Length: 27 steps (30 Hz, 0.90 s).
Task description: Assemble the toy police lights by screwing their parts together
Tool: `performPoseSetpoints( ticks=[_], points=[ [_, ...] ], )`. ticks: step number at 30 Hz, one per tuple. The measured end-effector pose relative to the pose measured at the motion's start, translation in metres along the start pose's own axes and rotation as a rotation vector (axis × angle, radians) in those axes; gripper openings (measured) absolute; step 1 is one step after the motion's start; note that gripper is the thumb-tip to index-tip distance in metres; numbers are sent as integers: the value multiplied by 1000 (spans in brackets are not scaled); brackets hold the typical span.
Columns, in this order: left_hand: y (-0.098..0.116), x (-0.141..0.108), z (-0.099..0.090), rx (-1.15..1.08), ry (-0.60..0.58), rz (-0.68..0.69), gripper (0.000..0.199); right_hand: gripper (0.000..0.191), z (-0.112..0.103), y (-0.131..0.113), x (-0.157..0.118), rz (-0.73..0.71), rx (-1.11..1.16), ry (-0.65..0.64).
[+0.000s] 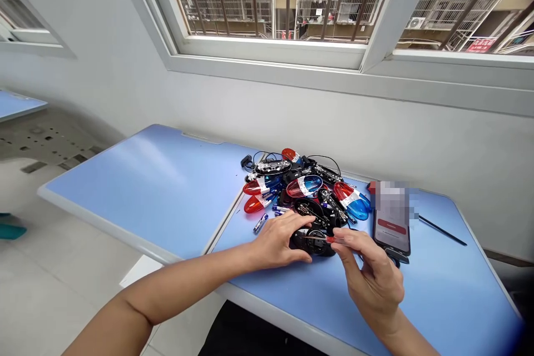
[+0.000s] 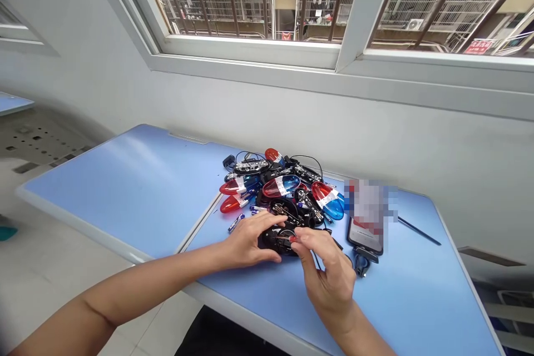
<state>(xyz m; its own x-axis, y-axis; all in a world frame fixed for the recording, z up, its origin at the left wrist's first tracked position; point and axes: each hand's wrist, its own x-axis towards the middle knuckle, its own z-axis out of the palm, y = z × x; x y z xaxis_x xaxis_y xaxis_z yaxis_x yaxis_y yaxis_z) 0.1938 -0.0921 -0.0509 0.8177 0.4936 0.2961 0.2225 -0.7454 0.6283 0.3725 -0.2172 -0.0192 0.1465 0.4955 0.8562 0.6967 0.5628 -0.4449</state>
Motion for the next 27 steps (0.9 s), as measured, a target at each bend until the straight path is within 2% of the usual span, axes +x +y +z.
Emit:
performPoseSetpoints(
  ticks=[18, 22, 27],
  points=[
    [-1, -1, 3, -42, -12, -2, 88, 41, 1, -1, -1, 64, 17, 28],
    [-1, -1, 2, -48, -22, -25, 89, 42, -5, 0, 2, 63, 8, 59],
    [1, -1, 0, -57, -44, -76, 87, 41, -19, 7, 9, 100, -97, 159]
  ],
)
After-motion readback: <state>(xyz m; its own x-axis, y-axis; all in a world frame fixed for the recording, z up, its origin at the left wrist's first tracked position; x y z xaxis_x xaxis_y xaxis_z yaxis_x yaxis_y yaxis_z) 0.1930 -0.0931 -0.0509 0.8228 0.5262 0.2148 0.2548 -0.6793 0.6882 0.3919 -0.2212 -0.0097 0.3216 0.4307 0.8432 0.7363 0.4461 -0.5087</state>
